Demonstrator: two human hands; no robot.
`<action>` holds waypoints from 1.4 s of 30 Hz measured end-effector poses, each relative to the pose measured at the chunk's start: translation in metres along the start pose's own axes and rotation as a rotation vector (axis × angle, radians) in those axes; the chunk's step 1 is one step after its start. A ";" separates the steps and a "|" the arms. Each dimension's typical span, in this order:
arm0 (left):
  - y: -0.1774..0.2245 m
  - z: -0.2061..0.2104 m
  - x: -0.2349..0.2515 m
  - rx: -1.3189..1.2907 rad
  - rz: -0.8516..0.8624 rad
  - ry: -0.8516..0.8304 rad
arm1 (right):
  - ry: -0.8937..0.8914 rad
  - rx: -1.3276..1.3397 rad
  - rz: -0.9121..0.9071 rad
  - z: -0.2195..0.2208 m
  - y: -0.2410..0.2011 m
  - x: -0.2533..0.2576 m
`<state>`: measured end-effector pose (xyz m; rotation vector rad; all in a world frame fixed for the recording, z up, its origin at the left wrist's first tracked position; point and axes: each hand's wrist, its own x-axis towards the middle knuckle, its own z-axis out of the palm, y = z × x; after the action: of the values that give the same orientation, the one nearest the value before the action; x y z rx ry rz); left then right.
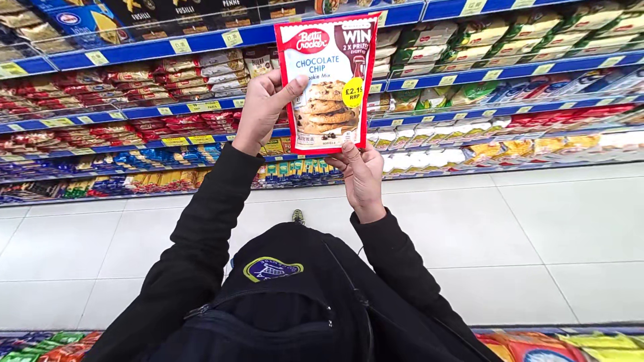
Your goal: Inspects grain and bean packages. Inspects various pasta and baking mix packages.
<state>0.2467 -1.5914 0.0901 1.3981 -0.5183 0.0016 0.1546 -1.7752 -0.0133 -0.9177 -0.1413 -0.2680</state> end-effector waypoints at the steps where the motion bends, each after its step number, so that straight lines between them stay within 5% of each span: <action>1: 0.000 0.000 -0.001 0.003 -0.002 0.000 | 0.004 0.000 0.004 0.000 0.000 -0.001; 42: 0.007 -0.003 -0.019 -0.008 0.002 -0.105 | 0.058 -0.045 0.009 0.004 0.005 -0.034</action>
<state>0.2287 -1.5818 0.0899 1.3954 -0.6061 -0.0719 0.1239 -1.7637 -0.0231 -0.9539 -0.0778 -0.2906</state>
